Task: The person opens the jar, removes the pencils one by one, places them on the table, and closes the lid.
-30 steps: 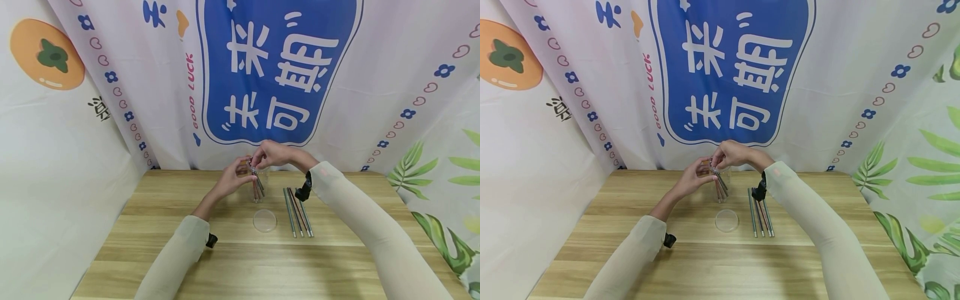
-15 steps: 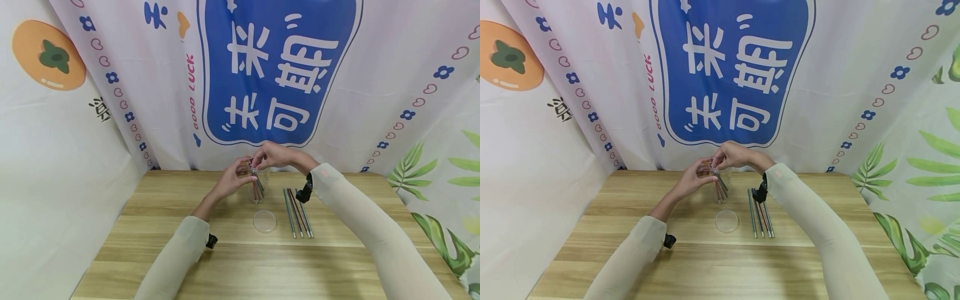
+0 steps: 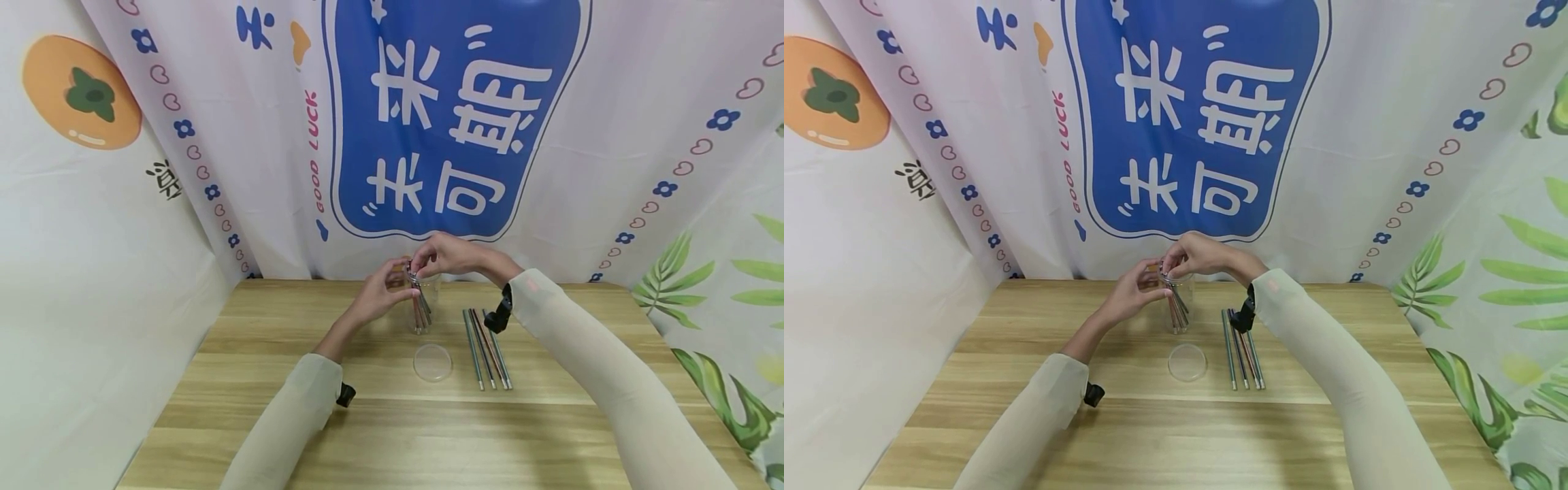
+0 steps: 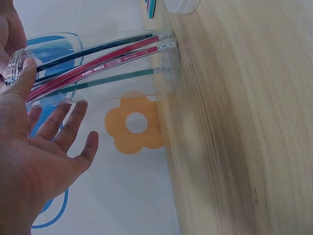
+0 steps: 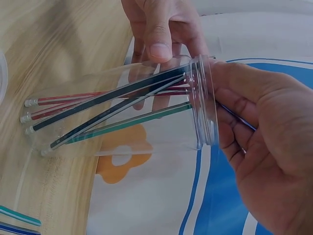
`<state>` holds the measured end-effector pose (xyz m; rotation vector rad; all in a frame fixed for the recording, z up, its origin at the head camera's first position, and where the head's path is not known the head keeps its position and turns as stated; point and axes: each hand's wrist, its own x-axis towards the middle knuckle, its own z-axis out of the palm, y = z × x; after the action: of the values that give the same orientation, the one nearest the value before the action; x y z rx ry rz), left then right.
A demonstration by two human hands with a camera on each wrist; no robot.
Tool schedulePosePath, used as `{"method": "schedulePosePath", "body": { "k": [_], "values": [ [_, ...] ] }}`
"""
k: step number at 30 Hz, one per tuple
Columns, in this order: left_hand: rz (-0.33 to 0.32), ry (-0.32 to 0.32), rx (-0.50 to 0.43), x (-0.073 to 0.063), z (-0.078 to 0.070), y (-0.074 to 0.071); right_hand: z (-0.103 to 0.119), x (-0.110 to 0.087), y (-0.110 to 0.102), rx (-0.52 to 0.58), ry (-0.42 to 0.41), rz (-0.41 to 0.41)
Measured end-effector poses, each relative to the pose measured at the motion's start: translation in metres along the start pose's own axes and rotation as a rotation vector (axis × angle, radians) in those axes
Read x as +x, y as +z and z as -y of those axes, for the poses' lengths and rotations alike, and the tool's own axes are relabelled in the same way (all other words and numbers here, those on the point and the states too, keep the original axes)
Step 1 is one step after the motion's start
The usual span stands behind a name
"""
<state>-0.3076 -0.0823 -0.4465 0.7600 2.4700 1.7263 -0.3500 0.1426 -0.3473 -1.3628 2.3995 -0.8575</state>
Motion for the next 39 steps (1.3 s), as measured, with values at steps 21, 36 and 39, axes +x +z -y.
{"method": "schedulePosePath", "body": {
  "k": [21,36,39],
  "values": [
    [0.001,0.009,-0.006,-0.002,-0.001,0.000,-0.007,-0.012,0.017,0.190,0.057,-0.384],
    [-0.012,0.003,0.008,-0.001,-0.001,0.001,-0.003,-0.020,0.021,0.341,0.014,-0.627],
    [-0.014,-0.006,0.010,0.000,-0.001,0.001,0.000,-0.022,0.020,0.391,0.013,-0.662]
  ]
}}
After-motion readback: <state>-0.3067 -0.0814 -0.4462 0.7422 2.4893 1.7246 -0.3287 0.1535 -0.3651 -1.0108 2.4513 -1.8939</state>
